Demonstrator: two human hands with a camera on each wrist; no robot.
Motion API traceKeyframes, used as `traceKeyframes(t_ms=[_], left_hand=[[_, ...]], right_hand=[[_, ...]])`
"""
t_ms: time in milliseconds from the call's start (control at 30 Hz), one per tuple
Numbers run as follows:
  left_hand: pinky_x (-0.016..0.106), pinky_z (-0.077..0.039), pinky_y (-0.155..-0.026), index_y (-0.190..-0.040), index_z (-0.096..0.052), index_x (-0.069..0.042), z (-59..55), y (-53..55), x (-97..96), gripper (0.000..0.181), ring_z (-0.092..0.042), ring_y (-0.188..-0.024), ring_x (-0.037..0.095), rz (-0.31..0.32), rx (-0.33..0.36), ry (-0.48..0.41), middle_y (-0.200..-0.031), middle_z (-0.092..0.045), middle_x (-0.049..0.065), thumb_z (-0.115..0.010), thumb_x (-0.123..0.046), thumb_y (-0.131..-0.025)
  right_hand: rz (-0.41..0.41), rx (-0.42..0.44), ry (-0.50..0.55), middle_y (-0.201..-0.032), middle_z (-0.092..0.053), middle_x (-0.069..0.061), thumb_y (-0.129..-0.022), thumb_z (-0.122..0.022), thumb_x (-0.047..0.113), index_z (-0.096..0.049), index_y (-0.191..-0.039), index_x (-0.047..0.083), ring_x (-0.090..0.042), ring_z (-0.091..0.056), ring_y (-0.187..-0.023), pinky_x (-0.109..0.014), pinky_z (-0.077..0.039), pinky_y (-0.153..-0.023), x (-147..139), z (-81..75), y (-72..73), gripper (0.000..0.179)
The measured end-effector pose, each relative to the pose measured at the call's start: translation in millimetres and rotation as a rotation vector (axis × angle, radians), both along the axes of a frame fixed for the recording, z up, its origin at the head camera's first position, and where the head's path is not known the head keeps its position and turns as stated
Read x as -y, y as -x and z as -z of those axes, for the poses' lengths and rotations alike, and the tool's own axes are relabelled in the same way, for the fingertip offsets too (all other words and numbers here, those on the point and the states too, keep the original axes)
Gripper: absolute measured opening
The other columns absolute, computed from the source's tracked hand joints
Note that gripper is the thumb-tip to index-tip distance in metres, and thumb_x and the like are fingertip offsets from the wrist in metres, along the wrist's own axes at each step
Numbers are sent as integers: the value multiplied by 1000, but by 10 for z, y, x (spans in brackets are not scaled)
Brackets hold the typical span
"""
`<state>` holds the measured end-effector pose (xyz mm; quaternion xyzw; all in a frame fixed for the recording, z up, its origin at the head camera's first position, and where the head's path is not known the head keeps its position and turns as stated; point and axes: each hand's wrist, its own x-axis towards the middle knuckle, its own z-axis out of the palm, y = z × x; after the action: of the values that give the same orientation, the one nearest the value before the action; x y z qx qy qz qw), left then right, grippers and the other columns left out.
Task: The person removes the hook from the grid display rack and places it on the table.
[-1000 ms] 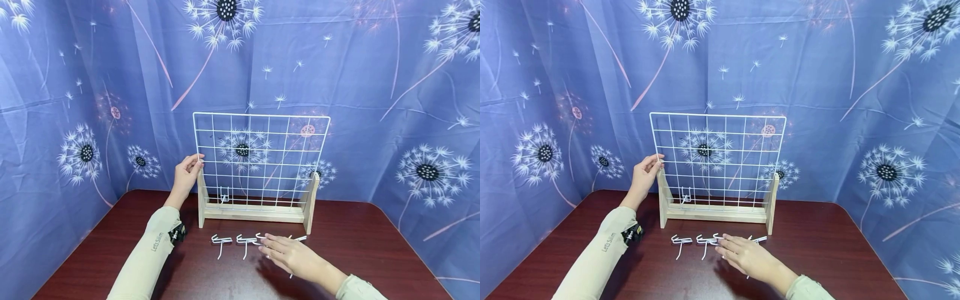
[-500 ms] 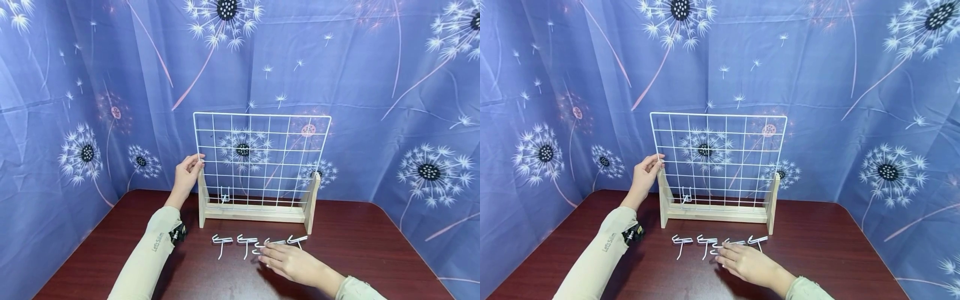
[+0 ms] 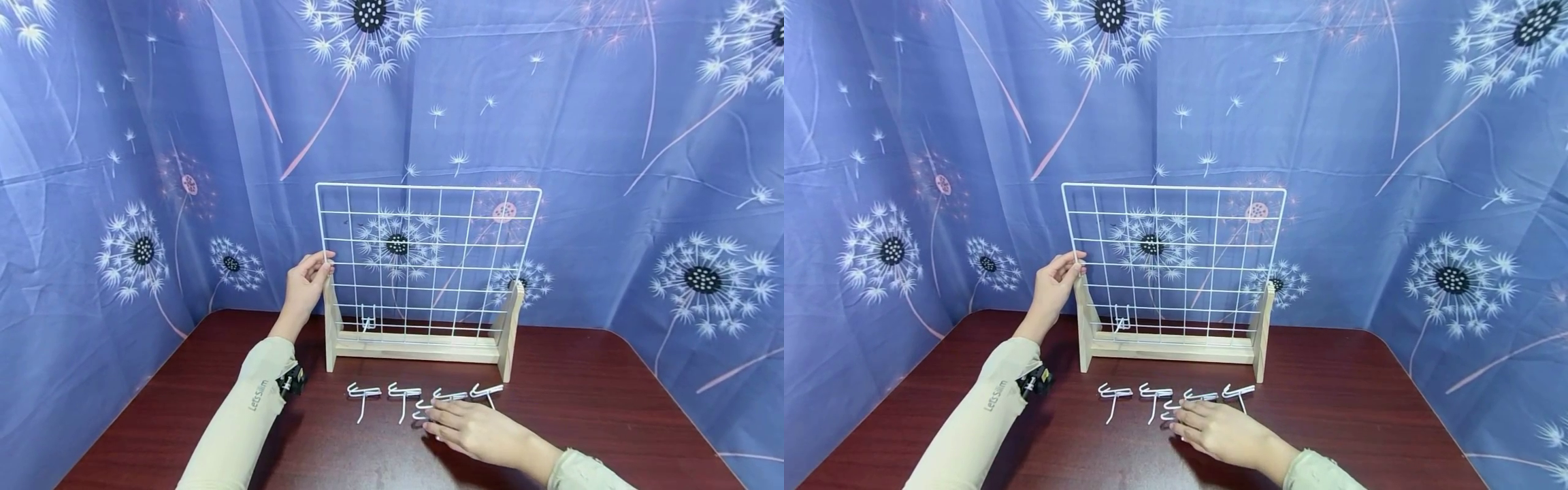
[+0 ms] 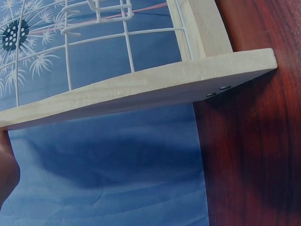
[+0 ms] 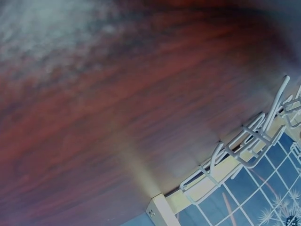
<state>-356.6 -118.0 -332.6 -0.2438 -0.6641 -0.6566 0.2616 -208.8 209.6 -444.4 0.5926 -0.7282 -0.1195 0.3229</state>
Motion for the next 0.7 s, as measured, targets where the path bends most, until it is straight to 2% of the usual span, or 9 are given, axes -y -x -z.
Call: traceKeyframes(t_ms=[167, 300, 533, 700], left_hand=[[17, -54, -78, -113, -60, 19, 4, 3, 3, 23, -62, -81, 0, 5, -6, -1, -97, -55, 31, -54, 11, -92], [18, -54, -78, -113, -60, 19, 10, 6, 6, 23, -63, -82, 0, 11, -4, -9, -97, -55, 31, -54, 11, -92], [19, -55, -79, -112, -60, 19, 8, -1, 4, 23, -63, -83, 5, 9, 4, -15, -97, -56, 30, -54, 11, -92], [19, -55, -78, -112, -60, 20, 4, 0, 0, 22, -63, -81, 1, 16, -5, -19, -97, -55, 31, -54, 12, -92]], right_hand=[[20, -10, -25, -118, -67, -3, -98, -50, 27, -69, -117, 13, -20, -62, -111, -31, -51, -94, 16, 13, -2, 30], [28, -23, -50, -119, -66, -3, -102, -42, 26, -69, -117, 14, -20, -61, -112, -30, -50, -95, 25, 22, 2, 33], [25, -40, -79, -117, -66, -2, -106, -33, 25, -70, -115, 16, -19, -62, -111, -29, -51, -94, 49, 56, 7, 39], [39, -66, -102, -118, -66, -2, -106, -28, 24, -70, -116, 18, -19, -61, -112, -29, -50, -95, 60, 77, 8, 43]])
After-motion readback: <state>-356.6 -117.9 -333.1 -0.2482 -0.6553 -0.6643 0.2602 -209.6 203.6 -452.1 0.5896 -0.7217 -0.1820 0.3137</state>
